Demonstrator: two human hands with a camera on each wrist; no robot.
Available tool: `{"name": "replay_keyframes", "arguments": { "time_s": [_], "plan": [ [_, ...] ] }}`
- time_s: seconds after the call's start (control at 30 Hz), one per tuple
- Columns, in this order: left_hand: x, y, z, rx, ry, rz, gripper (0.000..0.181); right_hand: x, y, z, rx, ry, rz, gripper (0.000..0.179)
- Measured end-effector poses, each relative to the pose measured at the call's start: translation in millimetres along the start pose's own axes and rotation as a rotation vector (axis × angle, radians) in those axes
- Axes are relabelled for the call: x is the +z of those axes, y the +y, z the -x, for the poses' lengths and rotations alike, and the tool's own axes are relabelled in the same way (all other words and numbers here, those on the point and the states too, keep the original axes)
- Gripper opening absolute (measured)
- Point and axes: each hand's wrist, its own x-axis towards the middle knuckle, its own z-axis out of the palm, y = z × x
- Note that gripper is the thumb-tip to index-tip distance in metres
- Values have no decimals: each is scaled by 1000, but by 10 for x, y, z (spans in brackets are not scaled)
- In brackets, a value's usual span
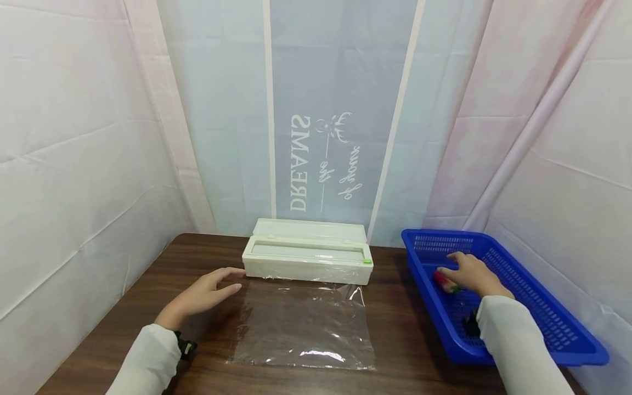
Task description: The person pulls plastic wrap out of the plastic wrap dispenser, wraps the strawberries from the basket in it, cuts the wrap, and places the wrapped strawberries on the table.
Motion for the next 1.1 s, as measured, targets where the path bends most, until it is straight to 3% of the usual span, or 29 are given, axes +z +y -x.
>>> {"name": "replay_keyframes", "arguments": {
  "time_s": [0.27,0.73,1.1],
  "plan": [
    [-17,-33,2,-33,5,-41,44,40,41,-66,123,-121,36,82],
    [-90,-102,96,-56,11,-100,45,101,54,-168,179,-303,-5,85],
    [-109,-167,145,-38,3,-137,40,186,136,-177,180,-325,-71,82]
  ]
}}
